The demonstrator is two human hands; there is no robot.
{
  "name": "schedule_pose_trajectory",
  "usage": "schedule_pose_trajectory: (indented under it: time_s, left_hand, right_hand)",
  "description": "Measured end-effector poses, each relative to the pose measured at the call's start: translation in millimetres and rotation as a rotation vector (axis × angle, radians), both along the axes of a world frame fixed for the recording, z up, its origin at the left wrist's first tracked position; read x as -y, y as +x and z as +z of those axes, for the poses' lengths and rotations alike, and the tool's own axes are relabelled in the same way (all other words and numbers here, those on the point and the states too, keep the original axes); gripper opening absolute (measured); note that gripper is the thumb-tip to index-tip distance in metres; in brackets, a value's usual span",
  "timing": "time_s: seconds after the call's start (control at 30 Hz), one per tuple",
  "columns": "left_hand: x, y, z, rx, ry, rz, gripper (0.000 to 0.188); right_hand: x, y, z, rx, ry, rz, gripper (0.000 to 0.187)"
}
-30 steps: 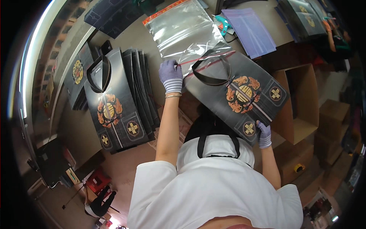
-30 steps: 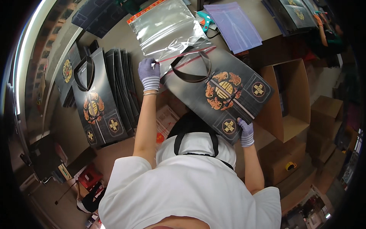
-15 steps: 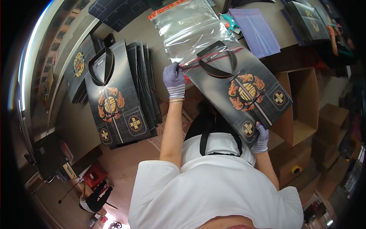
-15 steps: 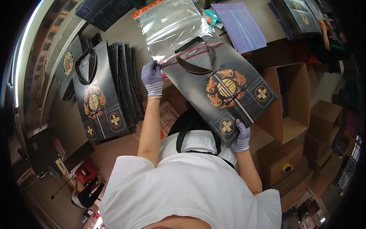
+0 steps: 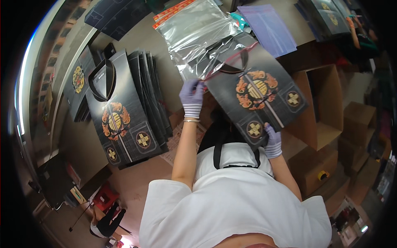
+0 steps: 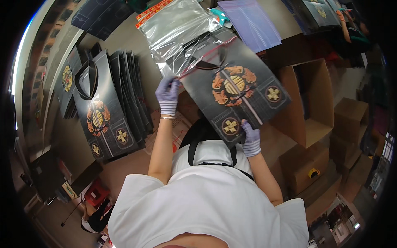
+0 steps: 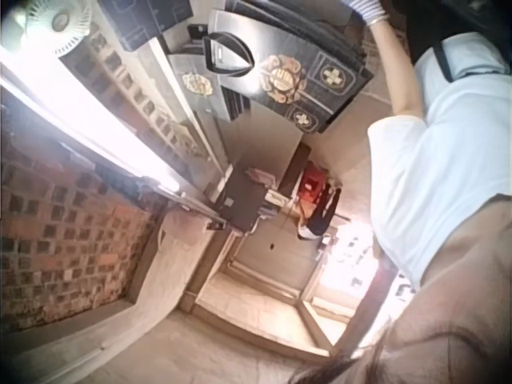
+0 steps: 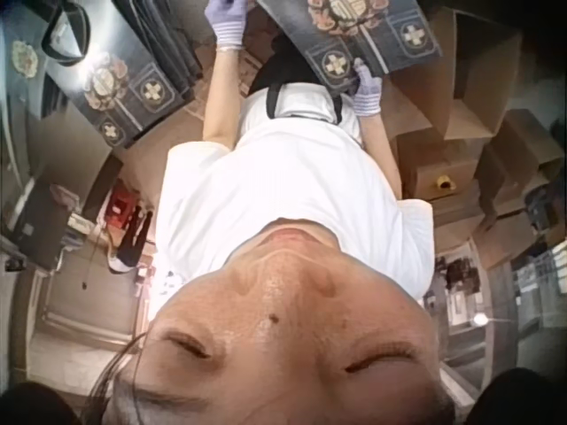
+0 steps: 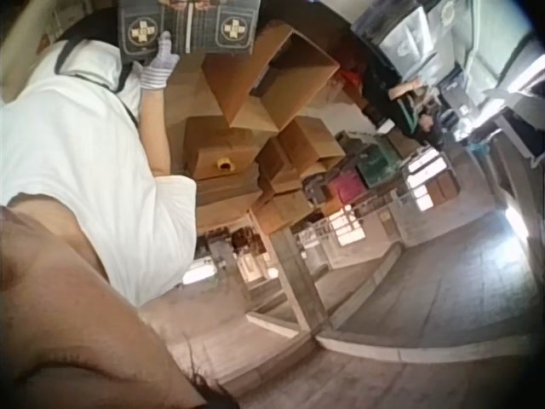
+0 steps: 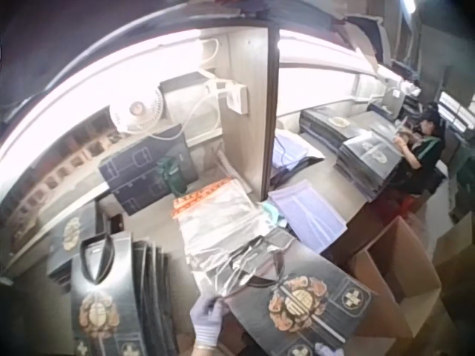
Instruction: The person places flat printed items into clear plastic bags and seals them. They stack the packaged items and place them into a cardboard box. The person repeats this process with different printed items, handling them one at a time.
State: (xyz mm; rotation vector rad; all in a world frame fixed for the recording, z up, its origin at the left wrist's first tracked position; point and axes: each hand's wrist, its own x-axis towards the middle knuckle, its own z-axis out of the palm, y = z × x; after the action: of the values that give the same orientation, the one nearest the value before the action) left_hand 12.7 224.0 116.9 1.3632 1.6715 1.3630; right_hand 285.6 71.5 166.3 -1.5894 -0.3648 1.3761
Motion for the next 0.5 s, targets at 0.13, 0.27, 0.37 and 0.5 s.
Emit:
schedule_pose_trajectory:
  time_s: [0.13, 0.27, 0.37, 0.5]
  left_hand:
    - [-29.1, -35.5, -64.7, 0.553, -0.683, 0.134, 0.021]
    - [-45.5, -46.4, -104.2, 0.389, -0.739, 0.224, 0.037]
    - [-65.3, -33.0, -75.8, 0.178, -0.84, 0.228, 0.044]
    - [-71.6, -60.7, -122.5, 0.057, -0.82, 0.326, 0.05]
  right_hand:
    - [3.3, 3.9, -52.0, -0.293, 0.015, 0.152, 0.04]
    - [-26.5, 57.4, -53.9, -0.324, -0.618, 1.065, 0.031]
    - [-91.6, 81.3, -57.7, 0.284, -0.416, 1.057, 0.018]
    - [-236.3, 56.0, -94.2, 0.614, 0.241, 0.774, 0.021]
